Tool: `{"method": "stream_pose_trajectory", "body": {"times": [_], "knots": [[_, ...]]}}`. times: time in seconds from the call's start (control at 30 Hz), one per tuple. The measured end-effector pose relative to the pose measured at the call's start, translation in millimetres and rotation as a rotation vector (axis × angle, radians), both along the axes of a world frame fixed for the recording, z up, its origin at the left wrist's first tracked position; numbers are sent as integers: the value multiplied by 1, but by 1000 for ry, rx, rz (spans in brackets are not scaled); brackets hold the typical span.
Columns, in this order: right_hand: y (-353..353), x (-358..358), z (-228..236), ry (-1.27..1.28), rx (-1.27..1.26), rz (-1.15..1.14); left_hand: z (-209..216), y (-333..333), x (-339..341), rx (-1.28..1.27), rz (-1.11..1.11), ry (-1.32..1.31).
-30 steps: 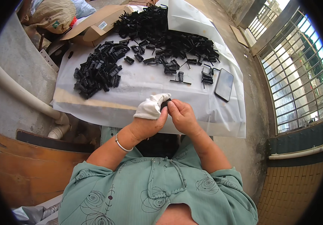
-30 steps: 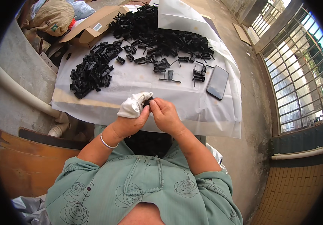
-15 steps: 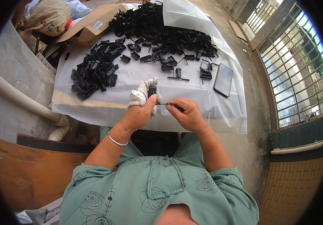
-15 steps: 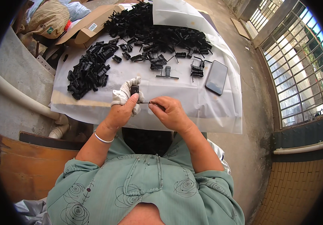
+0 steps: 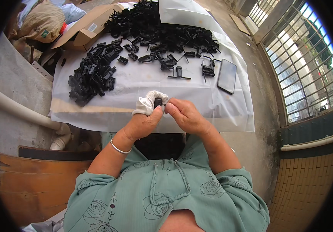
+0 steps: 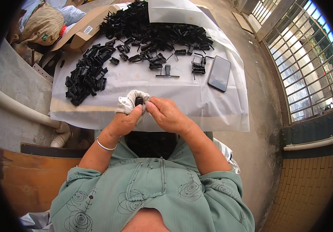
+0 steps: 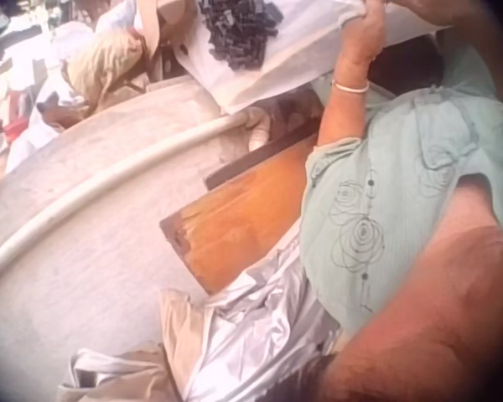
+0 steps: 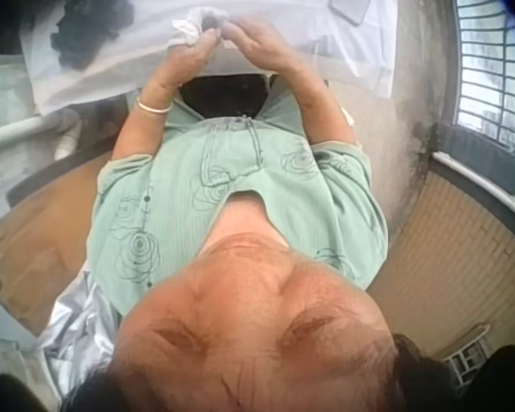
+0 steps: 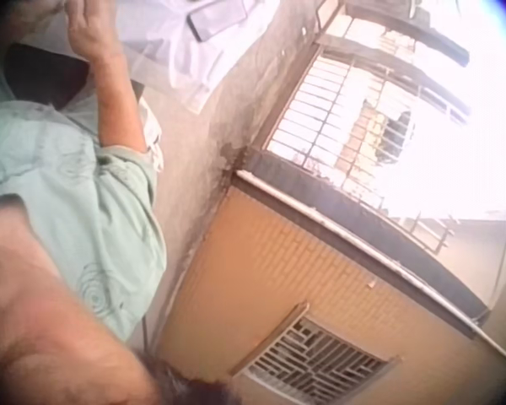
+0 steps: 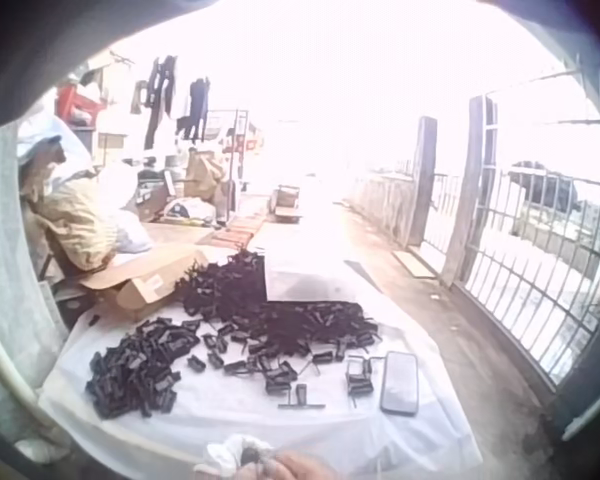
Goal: Wiping small black plastic components with a white cloth to clean them and then sorting them on the workbench.
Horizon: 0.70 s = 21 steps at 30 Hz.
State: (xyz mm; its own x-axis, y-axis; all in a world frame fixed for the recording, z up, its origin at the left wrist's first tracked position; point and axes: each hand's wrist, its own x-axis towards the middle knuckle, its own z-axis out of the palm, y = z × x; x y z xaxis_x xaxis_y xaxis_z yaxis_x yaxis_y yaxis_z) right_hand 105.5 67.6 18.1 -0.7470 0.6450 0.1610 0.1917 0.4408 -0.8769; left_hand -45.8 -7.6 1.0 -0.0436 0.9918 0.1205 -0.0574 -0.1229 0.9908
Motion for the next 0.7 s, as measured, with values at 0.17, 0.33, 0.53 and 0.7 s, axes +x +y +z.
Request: {"method": "stream_pose_trajectory", "body": {"times": [0.17,0.33,0.53,0.7], "knots": [[5,-3,-6,-81,2,80,-10,2,2,41,17,173],[-8,-13,-20,-3,37,-85,-16,5,1,124,103,352],[-7,-22,-29,91,116,-77,-21,3,-4,142,155,340],[40,-8,-17,-121,327,-305,1,20,-53,242,432,918]]}}
